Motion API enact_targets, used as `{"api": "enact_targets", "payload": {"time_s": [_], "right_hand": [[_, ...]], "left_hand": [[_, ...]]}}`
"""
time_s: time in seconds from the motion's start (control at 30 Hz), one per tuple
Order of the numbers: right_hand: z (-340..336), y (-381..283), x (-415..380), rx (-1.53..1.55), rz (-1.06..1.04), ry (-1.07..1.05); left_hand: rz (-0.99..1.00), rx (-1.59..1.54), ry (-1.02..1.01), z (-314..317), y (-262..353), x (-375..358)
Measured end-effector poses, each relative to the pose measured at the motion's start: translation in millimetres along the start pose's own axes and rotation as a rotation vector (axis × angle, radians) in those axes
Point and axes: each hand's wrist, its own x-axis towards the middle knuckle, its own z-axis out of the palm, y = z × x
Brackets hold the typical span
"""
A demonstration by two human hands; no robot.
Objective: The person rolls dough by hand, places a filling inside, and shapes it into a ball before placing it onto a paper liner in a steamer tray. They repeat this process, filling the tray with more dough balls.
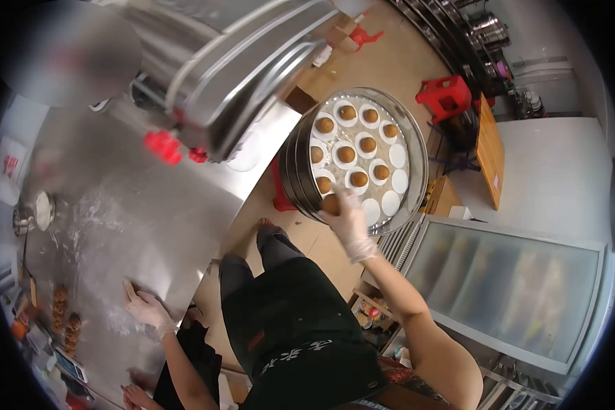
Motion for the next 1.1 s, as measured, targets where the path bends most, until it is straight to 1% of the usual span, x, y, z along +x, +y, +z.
{"api": "enact_targets", "payload": {"time_s": [0.07,0.1,0.17,0.23,0.27,0.4,0.5,0.53,0.6,0.63,0.7,0.73,0.8,0.87,0.9,0.93,0.97,1.0,1.03,1.07,1.1], "right_hand": [[-3,55,-2,-0.073,0.149,-0.012],[1,72,-6,-0.093,0.186,-0.045],[12,102,-10,-0.137,0.246,-0.112],[39,134,-17,-0.139,0.226,-0.127],[49,143,-19,-0.139,0.214,-0.132],[57,144,-7,-0.08,0.402,-0.316],[56,140,3,-0.088,0.413,-0.358],[55,140,3,-0.07,0.386,-0.354],[50,139,6,-0.034,0.324,-0.348],[46,137,6,-0.078,0.315,-0.287],[35,129,8,-0.158,0.277,-0.168],[39,125,6,-0.137,0.13,0.025],[38,70,12,0.033,0.021,0.125],[54,-6,18,0.173,-0.186,0.092],[72,-43,23,0.281,-0.369,0.111],[92,-84,23,0.35,-0.472,0.065],[110,-124,22,0.324,-0.529,-0.018],[127,-166,21,0.281,-0.583,-0.091],[147,-207,25,0.36,-0.688,-0.098],[180,-234,26,0.331,-0.741,-0.172],[197,-270,32,0.232,-0.777,-0.212]], "left_hand": [[0.049,0.033,0.05,6,-4,-2],[0.064,0.043,0.063,6,-3,-2],[0.09,0.053,0.081,9,-3,-2],[0.12,0.055,0.09,10,-4,-1],[0.124,0.053,0.083,9,-1,-1],[0.131,0.049,0.067,6,5,0],[0.157,0.001,0.086,10,1,1],[0.169,-0.02,0.097,10,-1,0],[0.131,0.015,0.072,9,-2,-1],[0.11,0.034,0.063,8,-1,1],[0.15,0.062,0.131,10,4,1],[0.163,0.088,0.169,10,6,2],[-0.04,0.035,-0.05,8,8,10],[-0.092,0.068,-0.133,1,14,17],[-0.063,0.165,-0.078,10,6,14],[0.056,0.229,0.074,9,0,10],[-0.116,0.11,-0.219,-9,9,19],[0.041,0.024,0.105,3,-1,10],[0.075,-0.096,0.184,-2,1,14],[0.043,-0.2,0.117,-15,8,20],[-0.015,-0.219,0.037,-13,3,18]]}}
